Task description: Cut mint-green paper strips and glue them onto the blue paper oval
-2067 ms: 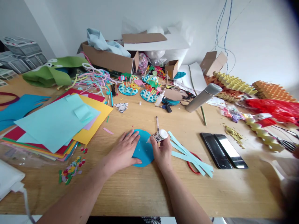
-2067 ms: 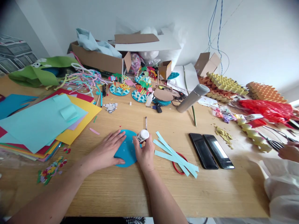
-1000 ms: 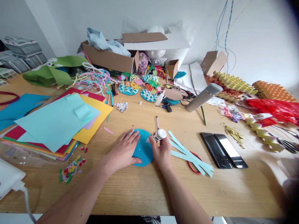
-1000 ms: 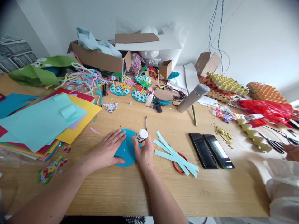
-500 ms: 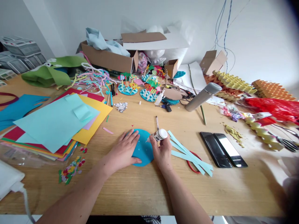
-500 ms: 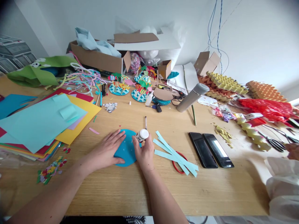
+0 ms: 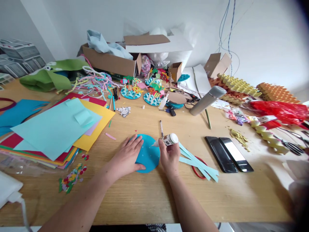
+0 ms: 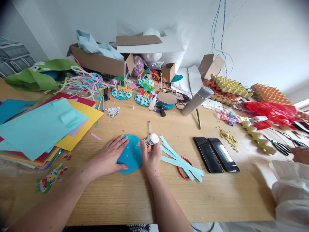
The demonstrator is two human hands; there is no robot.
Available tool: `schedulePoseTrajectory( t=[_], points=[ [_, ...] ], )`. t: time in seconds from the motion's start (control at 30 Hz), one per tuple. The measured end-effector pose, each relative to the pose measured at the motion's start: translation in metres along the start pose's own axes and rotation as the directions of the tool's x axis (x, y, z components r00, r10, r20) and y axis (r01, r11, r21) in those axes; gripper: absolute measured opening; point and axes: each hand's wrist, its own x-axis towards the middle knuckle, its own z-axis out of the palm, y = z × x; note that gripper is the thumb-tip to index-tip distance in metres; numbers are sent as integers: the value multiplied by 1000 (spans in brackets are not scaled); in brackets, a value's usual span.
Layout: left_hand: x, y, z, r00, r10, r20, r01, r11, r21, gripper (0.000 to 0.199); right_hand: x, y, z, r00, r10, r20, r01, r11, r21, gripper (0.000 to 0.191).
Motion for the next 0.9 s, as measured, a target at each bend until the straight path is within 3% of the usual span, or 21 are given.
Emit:
schedulePoseTrajectory(
  t=[0.23, 0.9],
  points=[
    [1, -8, 9, 998, 41, -37, -41, 999, 21, 90, 6, 9, -9, 998, 14, -67, -13, 1000, 14, 25],
    [2, -5, 8, 1000, -8, 27, 6, 998, 65, 96, 5, 3, -15, 999, -29, -17, 27, 992, -120, 20]
  ],
)
